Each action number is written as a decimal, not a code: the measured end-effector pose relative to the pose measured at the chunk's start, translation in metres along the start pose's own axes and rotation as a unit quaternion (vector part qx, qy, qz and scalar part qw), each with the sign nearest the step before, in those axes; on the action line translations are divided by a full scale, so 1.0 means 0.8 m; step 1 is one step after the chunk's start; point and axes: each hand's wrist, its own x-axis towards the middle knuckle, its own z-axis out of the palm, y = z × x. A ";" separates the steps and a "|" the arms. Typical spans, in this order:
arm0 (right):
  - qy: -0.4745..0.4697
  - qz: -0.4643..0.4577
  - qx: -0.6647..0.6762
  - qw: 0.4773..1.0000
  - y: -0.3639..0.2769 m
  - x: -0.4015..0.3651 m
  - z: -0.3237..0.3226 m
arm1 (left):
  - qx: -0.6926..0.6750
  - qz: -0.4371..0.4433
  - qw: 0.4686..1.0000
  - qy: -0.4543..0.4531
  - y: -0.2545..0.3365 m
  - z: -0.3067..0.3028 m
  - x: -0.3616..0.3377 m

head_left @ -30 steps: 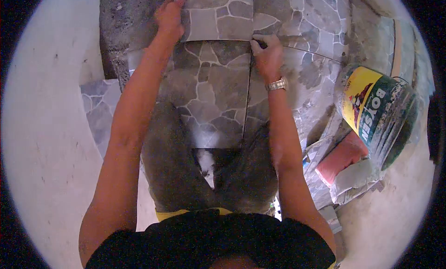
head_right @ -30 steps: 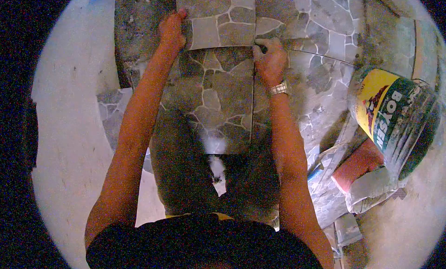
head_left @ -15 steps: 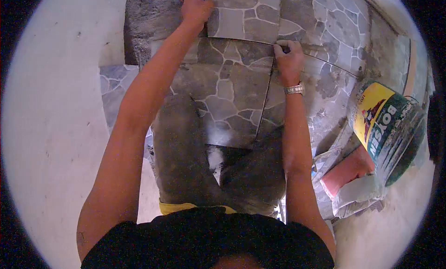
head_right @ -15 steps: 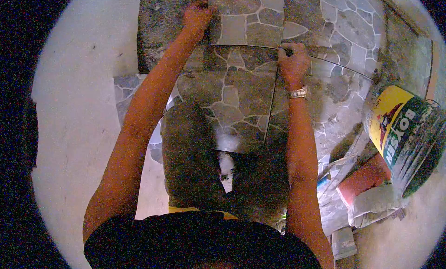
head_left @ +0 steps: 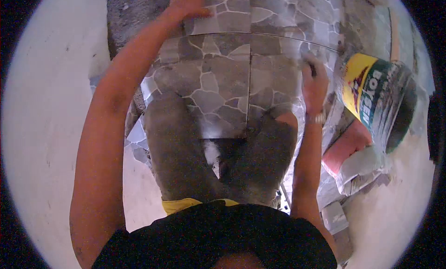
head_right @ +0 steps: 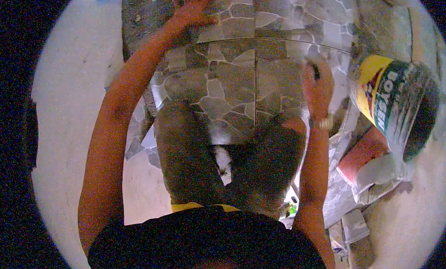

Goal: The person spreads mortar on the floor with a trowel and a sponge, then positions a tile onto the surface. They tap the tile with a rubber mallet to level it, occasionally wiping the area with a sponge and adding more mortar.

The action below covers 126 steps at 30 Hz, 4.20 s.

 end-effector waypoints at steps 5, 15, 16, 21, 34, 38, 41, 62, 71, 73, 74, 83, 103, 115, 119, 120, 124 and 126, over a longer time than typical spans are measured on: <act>-0.164 -0.083 -0.329 0.926 0.099 -0.218 -0.149 | -0.005 0.002 1.000 -0.002 -0.003 0.004 0.006; -0.184 0.528 -0.044 0.828 0.193 -0.692 -0.178 | 0.001 0.001 1.000 -0.024 -0.015 0.017 0.017; -0.218 0.412 -0.238 0.852 0.174 -0.679 -0.159 | 0.009 0.006 1.000 -0.018 -0.020 0.021 0.021; -0.169 0.151 -0.321 0.920 0.228 -0.724 -0.137 | 0.111 0.076 0.989 0.056 -0.082 0.083 0.087; -0.375 0.210 -0.334 0.839 0.149 -0.883 -0.186 | 0.044 0.248 0.963 0.092 -0.190 0.156 0.276; -0.214 0.450 -0.198 0.844 0.139 -0.859 -0.125 | 0.043 0.209 0.975 0.065 -0.148 0.095 0.143; -0.187 0.484 -0.166 0.839 0.132 -0.852 -0.110 | -0.054 0.128 0.988 0.068 -0.069 0.055 0.031; -0.087 0.407 0.013 0.909 0.011 -0.396 -0.224 | 0.069 -0.061 0.995 0.027 -0.049 0.017 0.033; -0.193 0.010 0.083 0.978 -0.061 -0.009 0.046 | 0.080 -0.055 0.993 0.069 -0.059 0.043 0.051; -0.135 -0.082 0.060 0.986 -0.087 0.021 0.095 | 0.107 -0.059 0.989 0.079 -0.057 0.051 0.052; -0.131 -0.079 0.066 0.986 -0.094 0.033 0.113 | 0.084 -0.049 0.994 0.045 -0.053 0.039 0.037; -0.170 0.009 0.070 0.983 -0.093 0.068 0.200 | 0.021 -0.058 0.997 -0.037 -0.042 -0.013 0.003; -0.112 -0.155 -0.098 0.977 -0.101 -0.009 0.223 | 0.091 -0.056 0.994 0.028 -0.067 0.056 0.072; -0.180 0.005 -0.017 0.984 -0.080 -0.002 0.221 | 0.105 -0.053 0.993 0.029 -0.045 0.029 0.054; -0.166 -0.100 -0.049 0.980 -0.065 0.001 0.218 | 0.131 -0.035 0.991 0.019 -0.044 0.036 0.069; -0.157 -0.129 -0.060 0.977 -0.067 0.005 0.215 | 0.102 -0.028 0.994 0.013 -0.044 0.031 0.065; -0.144 -0.032 0.052 0.988 -0.095 0.020 0.193 | 0.044 -0.010 0.998 0.043 -0.043 0.039 0.056; -0.061 -0.060 0.103 0.991 -0.099 0.017 0.202 | 0.047 -0.013 0.997 0.063 -0.040 0.051 0.060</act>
